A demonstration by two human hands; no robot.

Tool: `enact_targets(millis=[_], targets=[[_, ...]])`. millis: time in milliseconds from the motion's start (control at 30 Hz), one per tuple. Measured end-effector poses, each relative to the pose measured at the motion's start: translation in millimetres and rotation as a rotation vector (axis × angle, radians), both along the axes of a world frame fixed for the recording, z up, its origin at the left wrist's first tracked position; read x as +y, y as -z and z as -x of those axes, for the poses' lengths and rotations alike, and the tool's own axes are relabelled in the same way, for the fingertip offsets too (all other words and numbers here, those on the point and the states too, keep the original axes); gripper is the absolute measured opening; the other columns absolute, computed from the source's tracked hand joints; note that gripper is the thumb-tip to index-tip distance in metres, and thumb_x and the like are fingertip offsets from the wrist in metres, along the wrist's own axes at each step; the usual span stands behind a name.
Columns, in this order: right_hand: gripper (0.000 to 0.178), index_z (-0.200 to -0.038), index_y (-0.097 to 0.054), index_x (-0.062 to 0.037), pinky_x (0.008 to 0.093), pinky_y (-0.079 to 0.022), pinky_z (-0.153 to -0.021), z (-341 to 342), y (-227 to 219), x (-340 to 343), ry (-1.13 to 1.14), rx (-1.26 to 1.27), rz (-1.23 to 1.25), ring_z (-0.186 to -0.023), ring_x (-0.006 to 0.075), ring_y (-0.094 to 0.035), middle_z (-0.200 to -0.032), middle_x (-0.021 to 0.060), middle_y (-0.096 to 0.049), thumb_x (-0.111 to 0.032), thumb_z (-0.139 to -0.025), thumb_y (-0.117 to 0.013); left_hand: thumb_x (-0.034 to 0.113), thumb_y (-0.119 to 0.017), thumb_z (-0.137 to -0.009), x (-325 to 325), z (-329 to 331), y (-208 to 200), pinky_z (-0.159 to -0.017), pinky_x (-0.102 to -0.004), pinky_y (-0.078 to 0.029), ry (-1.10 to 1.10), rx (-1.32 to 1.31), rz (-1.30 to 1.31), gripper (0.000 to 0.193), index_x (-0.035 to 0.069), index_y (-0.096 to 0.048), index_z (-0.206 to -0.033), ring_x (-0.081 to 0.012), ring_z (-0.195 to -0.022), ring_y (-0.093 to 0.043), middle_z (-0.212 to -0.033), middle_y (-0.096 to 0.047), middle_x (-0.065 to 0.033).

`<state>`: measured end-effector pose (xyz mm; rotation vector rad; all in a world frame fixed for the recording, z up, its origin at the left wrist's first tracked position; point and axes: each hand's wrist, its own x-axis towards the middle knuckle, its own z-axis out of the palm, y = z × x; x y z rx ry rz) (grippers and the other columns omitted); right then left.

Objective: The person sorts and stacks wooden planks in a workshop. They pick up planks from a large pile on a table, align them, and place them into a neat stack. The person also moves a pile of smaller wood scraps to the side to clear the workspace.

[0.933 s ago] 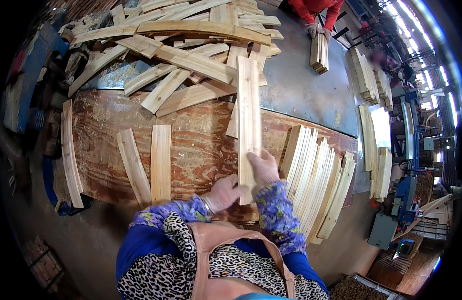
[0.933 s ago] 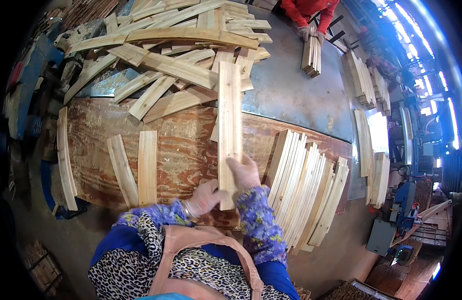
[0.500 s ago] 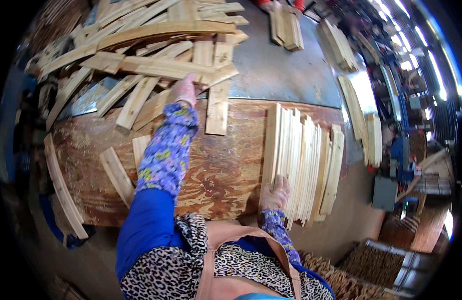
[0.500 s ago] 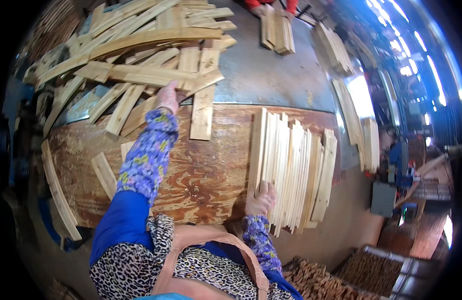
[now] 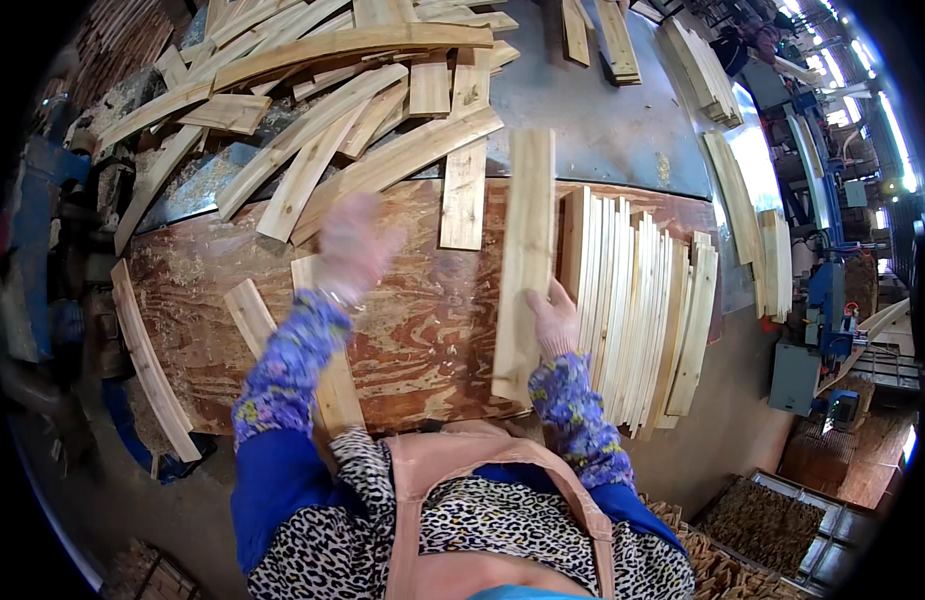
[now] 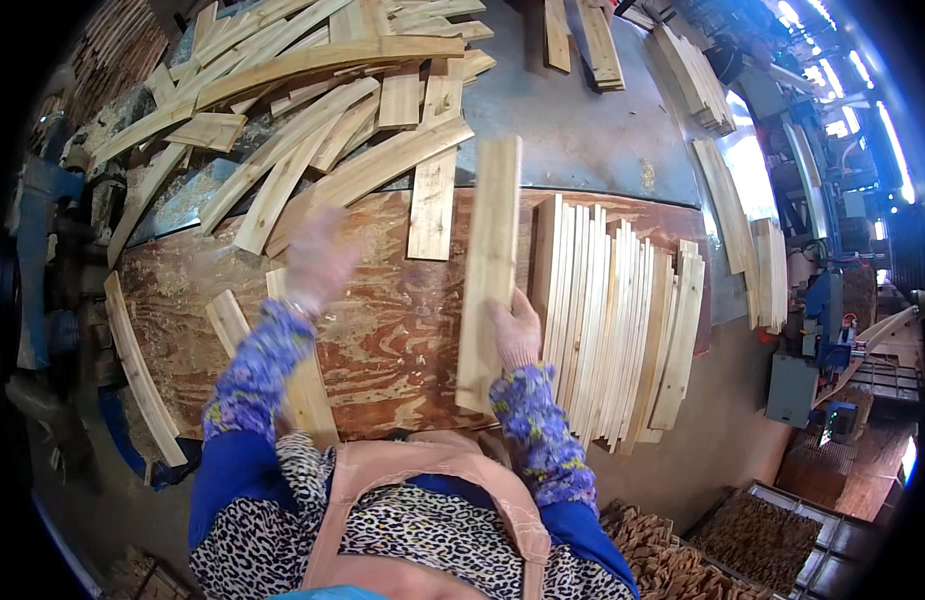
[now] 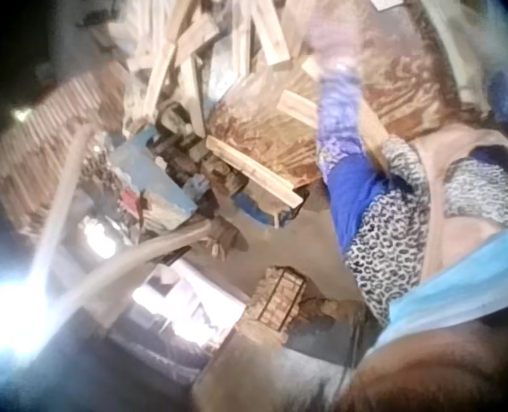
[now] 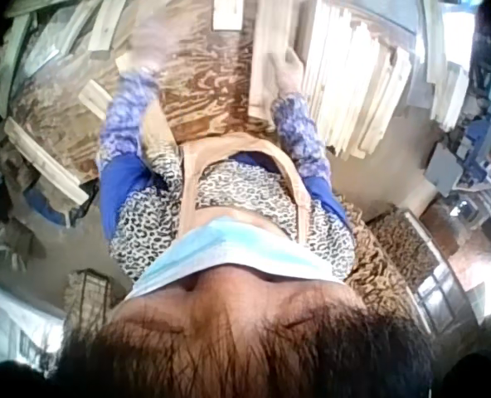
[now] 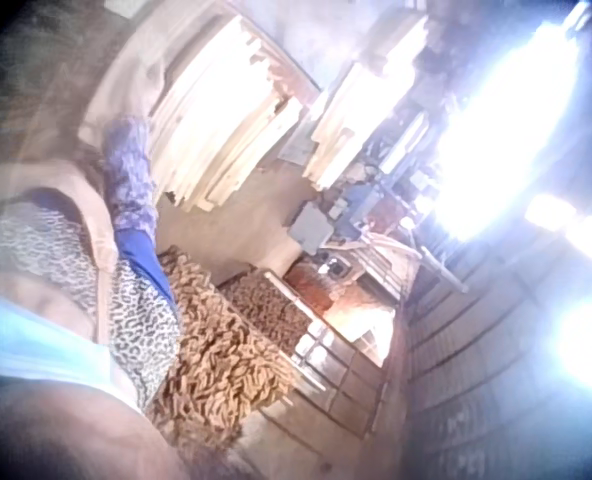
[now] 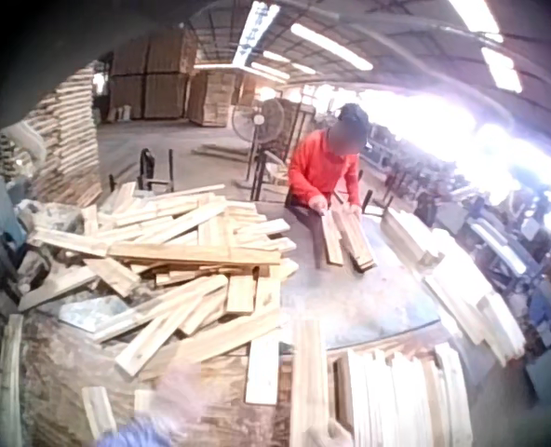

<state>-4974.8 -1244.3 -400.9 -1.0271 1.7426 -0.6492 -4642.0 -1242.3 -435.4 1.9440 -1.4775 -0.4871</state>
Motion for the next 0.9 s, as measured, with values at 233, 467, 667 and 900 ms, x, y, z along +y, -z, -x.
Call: enact_targets(millis=[233,467,667,900], targets=[[0.061,-0.153,-0.058,-0.0145,0.0477,-0.039,-0.122,91.1,85.0,82.0,-0.247,1.158,0.457,-0.143,0.0338,-0.053,-0.151,0.0110,-0.061,-0.030,-0.096,-0.071,0.026,-0.070,-0.095,-31.6,-142.3,18.8,-0.099,-0.0499,-0.056,-0.147,-0.515,-0.725,0.061,0.011,-0.049,-0.150,-0.0400,-0.120,-0.069,-0.134,-0.066,-0.0226],[0.065,-0.154,-0.055,-0.0074,0.0459,-0.042,-0.123,68.6,60.4,60.3,-0.254,1.047,0.474,-0.141,0.0387,-0.054,-0.149,0.0181,-0.062,-0.019,-0.094,-0.076,0.014,-0.074,-0.088,48.0,-77.6,-36.4,-0.079,-0.0400,-0.064,-0.111,0.567,-0.742,0.056,-0.006,-0.057,-0.137,-0.0300,-0.093,-0.076,-0.104,-0.075,-0.0199],[0.066,-0.156,-0.051,0.0018,0.0358,-0.053,-0.107,-92.6,31.1,9.8,-0.350,-0.503,-0.275,-0.123,0.0225,-0.067,-0.136,0.0176,-0.070,-0.030,-0.102,-0.070,0.011,-0.072,-0.095,145.2,46.7,-12.6,-0.104,-0.0452,-0.060,-0.072,1.654,-0.533,0.056,-0.009,-0.055,-0.145,-0.0305,-0.118,-0.072,-0.129,-0.070,-0.0185],[0.062,-0.154,-0.056,-0.0062,0.0375,-0.058,-0.103,-90.6,-35.2,23.4,-0.406,-0.014,-0.316,-0.118,0.0203,-0.070,-0.126,0.0140,-0.075,-0.024,-0.097,-0.071,0.039,-0.074,-0.095,82.0,31.3,-17.2,-0.119,-0.0416,-0.042,0.348,0.321,-0.623,0.072,0.002,-0.054,-0.153,-0.0346,-0.140,-0.056,-0.146,-0.063,-0.0206]])
